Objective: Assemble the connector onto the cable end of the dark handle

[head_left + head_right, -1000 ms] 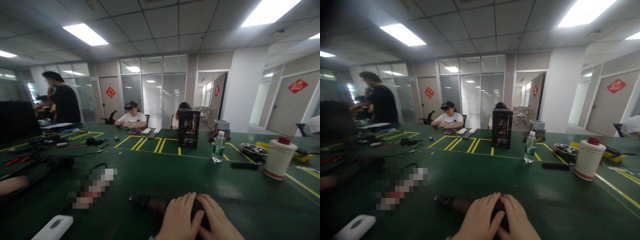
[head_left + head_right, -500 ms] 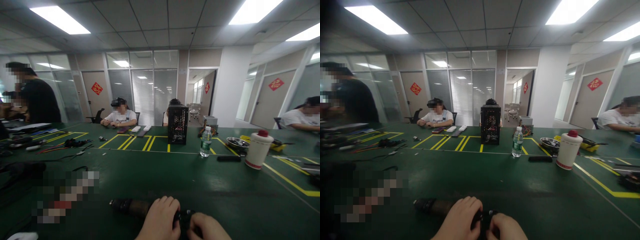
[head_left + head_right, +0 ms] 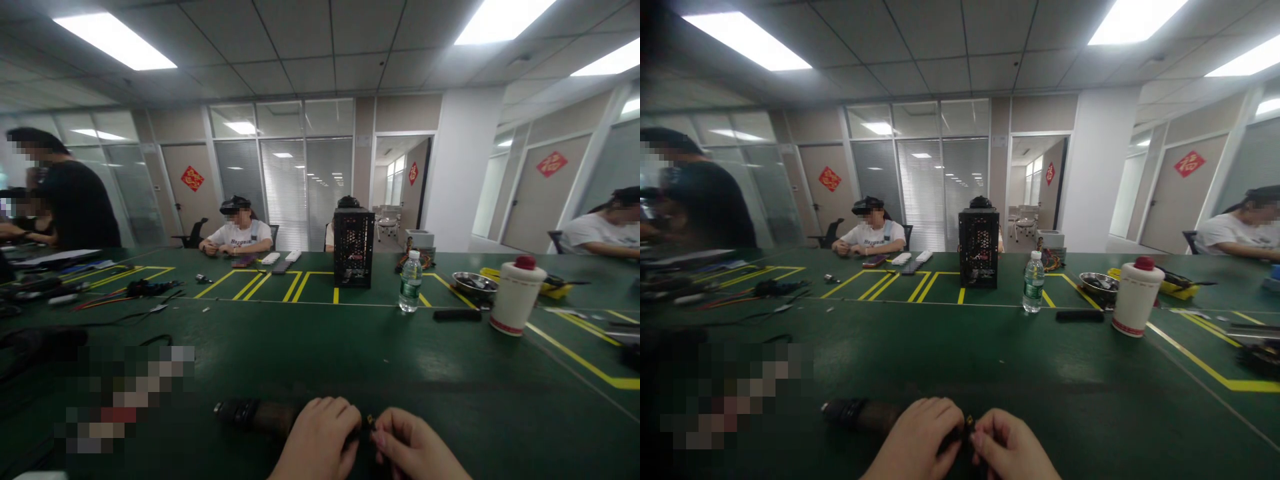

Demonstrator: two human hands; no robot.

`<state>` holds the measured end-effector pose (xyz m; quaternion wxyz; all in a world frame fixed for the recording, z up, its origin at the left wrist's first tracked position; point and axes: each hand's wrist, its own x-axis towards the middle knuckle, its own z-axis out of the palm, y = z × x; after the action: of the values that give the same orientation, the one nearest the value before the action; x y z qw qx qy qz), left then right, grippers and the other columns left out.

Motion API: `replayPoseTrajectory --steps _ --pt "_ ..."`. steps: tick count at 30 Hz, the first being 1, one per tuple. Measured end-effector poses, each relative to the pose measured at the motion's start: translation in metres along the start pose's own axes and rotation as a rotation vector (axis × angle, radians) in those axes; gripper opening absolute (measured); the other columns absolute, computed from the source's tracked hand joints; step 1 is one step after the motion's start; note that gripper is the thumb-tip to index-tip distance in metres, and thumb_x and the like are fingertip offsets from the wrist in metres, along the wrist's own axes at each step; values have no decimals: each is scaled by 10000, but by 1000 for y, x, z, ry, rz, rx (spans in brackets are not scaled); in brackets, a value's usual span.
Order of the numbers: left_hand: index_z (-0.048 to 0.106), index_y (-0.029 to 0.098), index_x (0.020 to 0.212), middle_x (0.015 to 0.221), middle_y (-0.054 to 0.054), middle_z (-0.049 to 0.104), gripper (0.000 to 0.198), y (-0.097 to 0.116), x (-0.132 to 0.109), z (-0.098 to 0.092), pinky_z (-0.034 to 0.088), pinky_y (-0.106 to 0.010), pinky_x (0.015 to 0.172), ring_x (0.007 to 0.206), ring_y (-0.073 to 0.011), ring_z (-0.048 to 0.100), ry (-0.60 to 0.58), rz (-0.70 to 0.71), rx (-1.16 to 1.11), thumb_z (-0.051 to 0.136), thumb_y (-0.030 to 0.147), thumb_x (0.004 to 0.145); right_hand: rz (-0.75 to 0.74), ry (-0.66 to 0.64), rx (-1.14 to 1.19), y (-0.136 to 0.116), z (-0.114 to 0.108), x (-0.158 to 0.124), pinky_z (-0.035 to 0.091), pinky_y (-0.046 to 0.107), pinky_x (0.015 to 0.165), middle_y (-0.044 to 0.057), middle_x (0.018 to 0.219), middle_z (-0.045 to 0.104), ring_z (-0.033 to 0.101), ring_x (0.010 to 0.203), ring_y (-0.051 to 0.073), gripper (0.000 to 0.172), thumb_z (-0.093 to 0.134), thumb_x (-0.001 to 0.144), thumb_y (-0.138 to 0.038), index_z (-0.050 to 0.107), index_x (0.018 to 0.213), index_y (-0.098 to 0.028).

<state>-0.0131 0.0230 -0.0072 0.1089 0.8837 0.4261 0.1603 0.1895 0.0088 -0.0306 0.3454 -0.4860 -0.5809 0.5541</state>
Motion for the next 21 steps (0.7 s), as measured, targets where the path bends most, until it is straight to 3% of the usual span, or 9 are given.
replayPoseTrajectory --steps 7,11,14,21 --pt "581 233 939 973 3 623 223 1 4 0 391 -349 783 896 -227 564 -31 -15 20 541 126 747 -20 -13 135 9 1 7 284 169 425 -31 653 565 407 419 61 580 682 693 -737 497 794 -196" --pt "589 236 931 972 4 629 234 2 5 -2 397 -349 776 894 -231 567 -60 -18 9 554 136 723 -89 82 -154 17 -6 8 382 192 526 -10 665 601 523 559 120 282 688 782 -440 580 778 -180" --pt "590 241 940 979 9 628 255 1 4 -3 398 -342 776 894 -224 571 -66 -10 7 557 121 718 -115 156 -388 20 -14 7 403 196 580 3 700 650 581 656 149 42 654 765 -204 638 785 -171" --pt "580 223 907 947 13 641 184 0 6 0 405 -345 840 905 -218 584 -49 22 8 599 127 750 -116 159 -492 17 -14 8 395 185 557 -9 685 652 582 628 143 101 606 734 -92 640 790 -170"
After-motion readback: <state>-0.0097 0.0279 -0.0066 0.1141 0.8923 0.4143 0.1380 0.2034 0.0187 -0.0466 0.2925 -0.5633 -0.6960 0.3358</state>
